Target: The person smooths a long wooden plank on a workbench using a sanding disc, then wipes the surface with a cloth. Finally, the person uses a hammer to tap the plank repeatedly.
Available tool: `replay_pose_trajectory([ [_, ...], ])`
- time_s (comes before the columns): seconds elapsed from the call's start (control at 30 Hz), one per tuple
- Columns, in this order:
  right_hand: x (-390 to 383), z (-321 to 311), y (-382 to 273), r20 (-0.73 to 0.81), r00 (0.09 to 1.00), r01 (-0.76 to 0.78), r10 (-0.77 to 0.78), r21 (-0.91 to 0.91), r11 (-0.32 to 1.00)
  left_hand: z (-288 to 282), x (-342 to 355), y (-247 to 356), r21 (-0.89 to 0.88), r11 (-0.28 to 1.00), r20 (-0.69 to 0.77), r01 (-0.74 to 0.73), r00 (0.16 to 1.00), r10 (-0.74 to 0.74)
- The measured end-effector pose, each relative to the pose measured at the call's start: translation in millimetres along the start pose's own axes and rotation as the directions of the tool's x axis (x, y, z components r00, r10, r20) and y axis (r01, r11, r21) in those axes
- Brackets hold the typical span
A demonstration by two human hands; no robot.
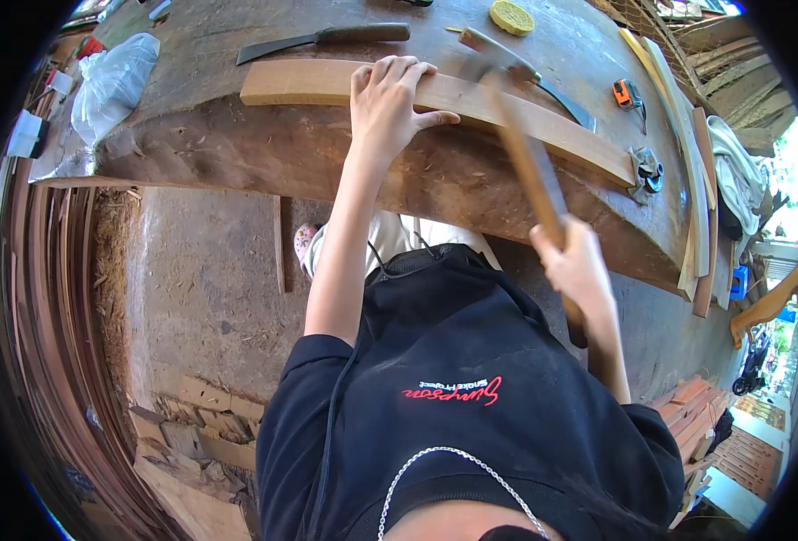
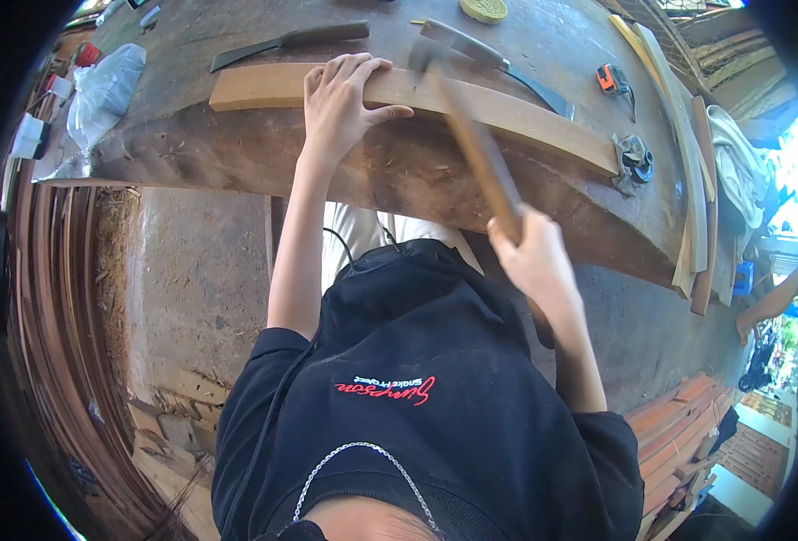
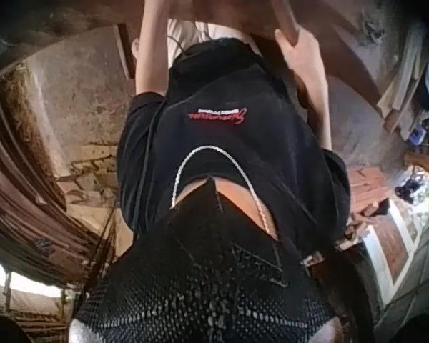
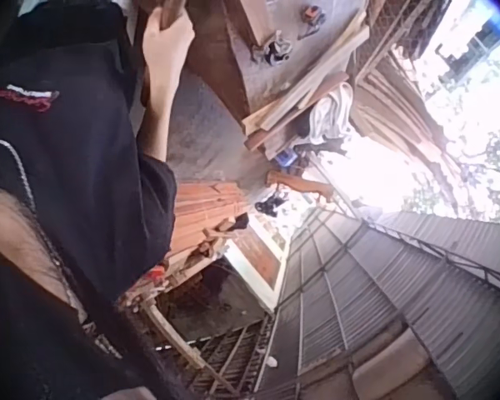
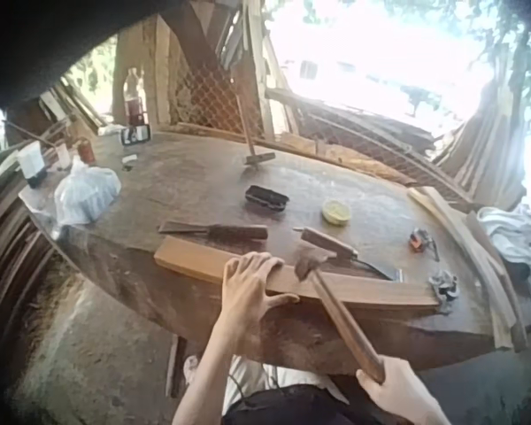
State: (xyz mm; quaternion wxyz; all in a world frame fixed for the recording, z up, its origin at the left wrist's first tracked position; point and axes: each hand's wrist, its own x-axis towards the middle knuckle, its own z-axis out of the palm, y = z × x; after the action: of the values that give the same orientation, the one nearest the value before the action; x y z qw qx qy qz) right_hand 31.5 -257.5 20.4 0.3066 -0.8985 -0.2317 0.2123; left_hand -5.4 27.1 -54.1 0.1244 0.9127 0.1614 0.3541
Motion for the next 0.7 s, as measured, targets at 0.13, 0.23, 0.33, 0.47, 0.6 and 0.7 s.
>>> replay_pose_trajectory([
  [0.13, 2.5, -9.8, -8.3, 0.002, 1.0, -0.006, 0.006, -0.073, 0.997, 4.3, -1.5, -3.9, 0.039, 0.999, -0.05, -0.029, 0.998, 0.031],
  [0.23, -4.9, -30.4, -28.8, -0.107, 0.993, 0.047, -0.053, -0.061, 0.997, -0.7, -0.7, -4.3, 0.04, 0.999, 0.013, 0.006, 1.0, -0.006],
  [0.33, -3.3, -19.7, -24.9, -0.071, 0.997, 0.001, -0.003, -0.015, 1.0, -0.4, 0.8, -2.2, 0.031, 0.999, 0.014, 0.005, 1.0, -0.005],
  [0.47, 2.9, 1.0, -3.8, 0.067, 0.987, -0.144, 0.147, -0.042, 0.989, 3.4, -0.4, -2.7, 0.033, 0.999, -0.035, -0.021, 0.999, 0.022],
  [0.6, -3.7, -26.9, -20.7, -0.098, 0.991, 0.091, -0.096, -0.058, 0.994, 2.3, 1.2, -4.6, 0.037, 0.998, -0.098, -0.049, 0.994, 0.052],
  [0.7, -3.3, -21.8, -24.2, -0.012, 0.997, -0.071, 0.07, -0.047, 0.996, 0.8, 2.3, -3.8, 0.017, 0.999, -0.043, -0.039, 0.998, 0.039],
])
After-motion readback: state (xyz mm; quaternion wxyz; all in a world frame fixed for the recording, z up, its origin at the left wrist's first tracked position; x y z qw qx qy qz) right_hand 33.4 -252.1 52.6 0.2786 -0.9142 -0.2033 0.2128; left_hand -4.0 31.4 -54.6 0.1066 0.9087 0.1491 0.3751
